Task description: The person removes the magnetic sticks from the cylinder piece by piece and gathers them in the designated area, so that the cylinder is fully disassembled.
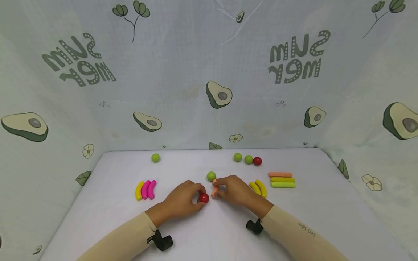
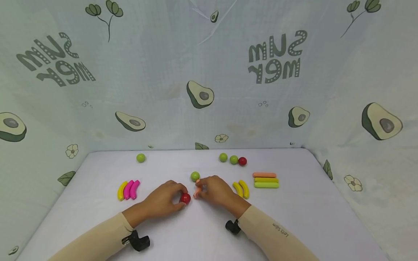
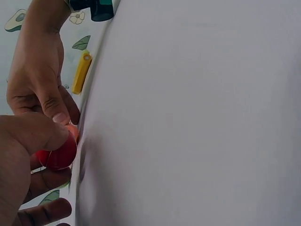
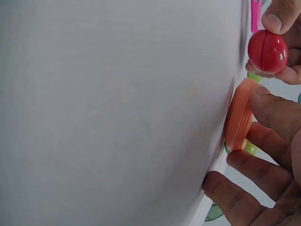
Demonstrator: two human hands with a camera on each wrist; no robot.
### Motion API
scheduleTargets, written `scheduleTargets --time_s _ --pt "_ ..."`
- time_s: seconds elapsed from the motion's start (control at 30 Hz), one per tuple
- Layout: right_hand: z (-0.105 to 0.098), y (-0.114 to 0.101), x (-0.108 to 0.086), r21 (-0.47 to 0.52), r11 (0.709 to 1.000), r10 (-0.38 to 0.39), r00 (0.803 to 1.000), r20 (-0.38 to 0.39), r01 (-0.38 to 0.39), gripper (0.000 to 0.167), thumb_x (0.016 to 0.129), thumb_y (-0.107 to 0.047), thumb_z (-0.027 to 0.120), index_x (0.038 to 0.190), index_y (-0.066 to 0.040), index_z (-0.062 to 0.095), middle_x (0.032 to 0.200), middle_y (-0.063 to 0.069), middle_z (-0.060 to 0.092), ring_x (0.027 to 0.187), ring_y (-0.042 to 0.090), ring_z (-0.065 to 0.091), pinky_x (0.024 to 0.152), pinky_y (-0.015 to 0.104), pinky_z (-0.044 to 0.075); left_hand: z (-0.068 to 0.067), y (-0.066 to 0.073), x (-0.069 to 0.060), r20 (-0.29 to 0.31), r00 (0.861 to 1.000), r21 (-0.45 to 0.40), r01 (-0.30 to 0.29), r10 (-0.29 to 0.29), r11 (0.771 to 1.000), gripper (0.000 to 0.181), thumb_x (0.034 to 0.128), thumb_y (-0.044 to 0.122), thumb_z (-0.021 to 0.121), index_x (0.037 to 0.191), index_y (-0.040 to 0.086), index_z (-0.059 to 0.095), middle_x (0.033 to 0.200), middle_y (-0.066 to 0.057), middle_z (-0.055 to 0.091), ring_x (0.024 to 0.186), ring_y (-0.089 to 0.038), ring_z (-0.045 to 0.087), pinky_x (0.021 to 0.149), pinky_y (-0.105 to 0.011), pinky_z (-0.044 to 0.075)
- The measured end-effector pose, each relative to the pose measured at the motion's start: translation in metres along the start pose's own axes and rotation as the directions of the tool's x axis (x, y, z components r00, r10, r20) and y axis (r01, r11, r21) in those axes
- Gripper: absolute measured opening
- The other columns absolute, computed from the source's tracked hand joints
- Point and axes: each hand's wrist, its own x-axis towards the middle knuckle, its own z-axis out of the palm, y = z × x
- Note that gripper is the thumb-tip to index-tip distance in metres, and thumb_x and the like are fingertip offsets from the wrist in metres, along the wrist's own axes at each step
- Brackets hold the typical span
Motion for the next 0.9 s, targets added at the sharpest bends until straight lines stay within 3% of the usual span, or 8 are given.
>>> scheduleTargets --time_s 0.27,0.53,0.67,0.9 --pt "0.003 0.001 0.001 -0.005 0.999 0.031 0.999 0.004 -0.031 0.038 0.086 -0.032 0.085 0.12 -0.017 0.077 0.119 -0.003 0.073 0.12 0.026 0.063 0.103 0.048 0.049 -0.018 -0.016 -0.006 -0.061 0.992 -0.001 0.111 -0.111 0.994 0.033 0.0872 0.03 0.08 0.116 0.019 0.067 0.101 0.007 0.064 0.099 -0.013 0.058 0.083 -0.032 0.054" --pt "0.002 0.0 -0.001 0.024 0.999 0.031 1.0 0.001 -0.031 0.039 0.086 -0.032 0.085 0.121 -0.017 0.077 0.122 -0.003 0.072 0.122 0.025 0.062 0.104 0.047 0.048 -0.04 -0.03 -0.009 -0.141 0.967 -0.059 0.206 -0.213 0.977 0.033 0.0865 0.026 0.083 0.114 0.017 0.068 0.105 0.002 0.065 0.107 -0.021 0.06 0.088 -0.038 0.055" --pt "0.002 0.0 -0.002 0.027 0.999 0.019 1.0 -0.008 -0.018 0.038 0.086 -0.032 0.085 0.12 -0.016 0.077 0.123 -0.002 0.072 0.121 0.026 0.063 0.103 0.047 0.049 -0.051 -0.041 -0.01 -0.197 0.956 -0.084 0.205 -0.218 0.975 0.036 0.088 0.022 0.082 0.12 0.011 0.068 0.11 -0.001 0.068 0.11 -0.027 0.061 0.094 -0.044 0.053" --pt "0.002 0.001 -0.001 0.035 0.999 0.007 1.0 -0.013 -0.006 0.038 0.086 -0.031 0.085 0.12 -0.016 0.078 0.124 -0.002 0.072 0.121 0.026 0.063 0.103 0.047 0.049 -0.067 -0.061 -0.013 -0.263 0.947 -0.05 0.175 -0.182 0.983 0.038 0.0897 0.021 0.08 0.124 0.007 0.071 0.115 -0.004 0.071 0.113 -0.029 0.064 0.097 -0.049 0.052"
